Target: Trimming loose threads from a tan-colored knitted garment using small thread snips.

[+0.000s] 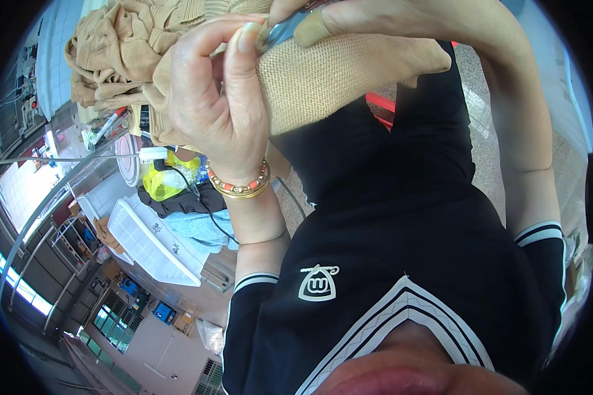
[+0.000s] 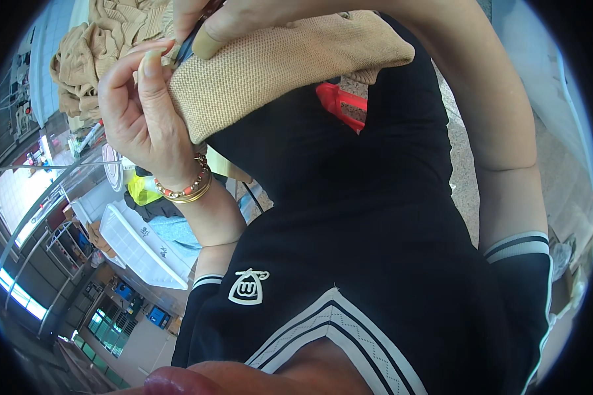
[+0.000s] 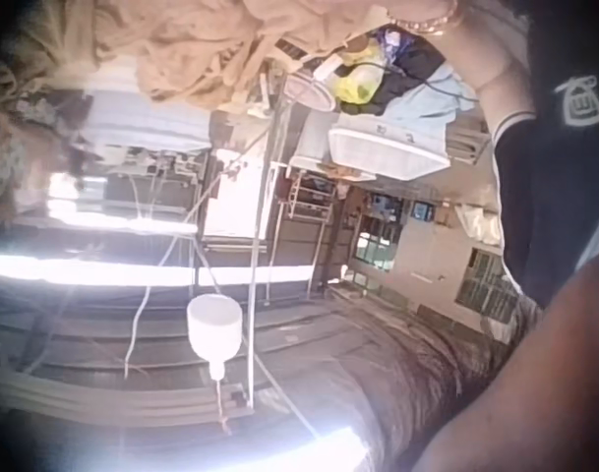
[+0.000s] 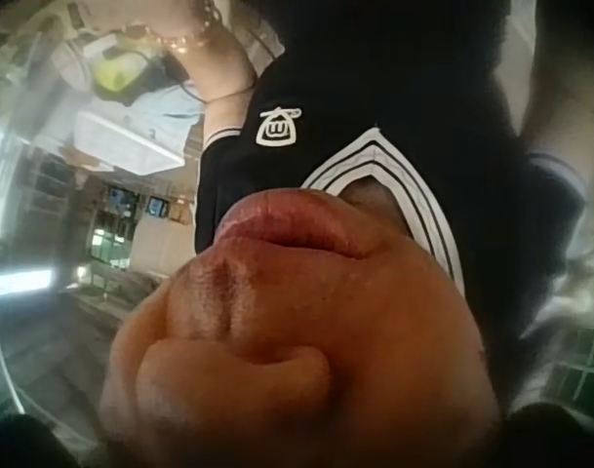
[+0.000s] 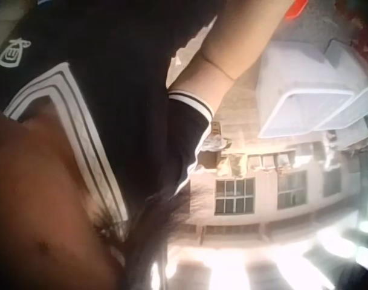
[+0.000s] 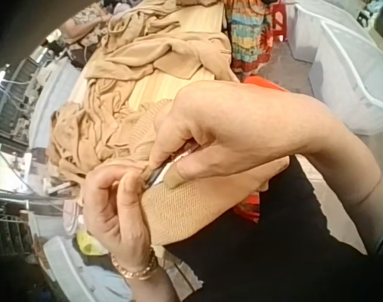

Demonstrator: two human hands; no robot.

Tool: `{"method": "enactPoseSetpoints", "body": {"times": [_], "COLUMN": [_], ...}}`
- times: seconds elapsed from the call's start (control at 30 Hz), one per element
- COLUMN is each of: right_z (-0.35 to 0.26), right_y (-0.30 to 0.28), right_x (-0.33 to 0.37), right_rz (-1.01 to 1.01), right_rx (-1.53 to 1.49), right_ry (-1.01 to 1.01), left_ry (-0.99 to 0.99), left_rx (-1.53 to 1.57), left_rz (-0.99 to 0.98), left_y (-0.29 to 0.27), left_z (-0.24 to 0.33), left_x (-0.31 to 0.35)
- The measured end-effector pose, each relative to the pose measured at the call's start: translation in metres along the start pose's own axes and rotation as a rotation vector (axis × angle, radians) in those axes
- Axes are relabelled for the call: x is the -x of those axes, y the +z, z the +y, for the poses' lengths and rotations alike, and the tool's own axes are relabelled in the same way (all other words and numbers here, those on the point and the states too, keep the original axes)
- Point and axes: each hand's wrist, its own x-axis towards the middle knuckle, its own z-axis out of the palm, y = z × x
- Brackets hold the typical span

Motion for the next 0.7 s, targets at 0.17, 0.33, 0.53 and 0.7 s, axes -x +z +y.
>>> {"method": "enactPoseSetpoints", "body": {"times": [0.17,0.33,0.53,0.7], "right_z": [0.0,0.001,0.006,0.012], "right_y": [0.004,0.007,0.039,0.047], "right_x": [0.01,0.028,0.033,0.04], "right_rz": [0.113,0.273,0.257,0.207], "right_rx": [0.093,-0.009,-0.27,-0.365], "right_ry": [-0.085,0.101,0.324,0.332], "left_ry": [-0.016,-0.142,-0.408,-0.675], "left_rx": [0.086,0.214,-0.156,-0.006], "left_rz": [0.031,0.171,0.063,-0.031], "left_y": [0.004,0.002,-0.049,-0.07], "left_z": [-0.001,-0.001,-0.003,0.002], "left_x": [0.001,0.01,0.052,0.075]}}
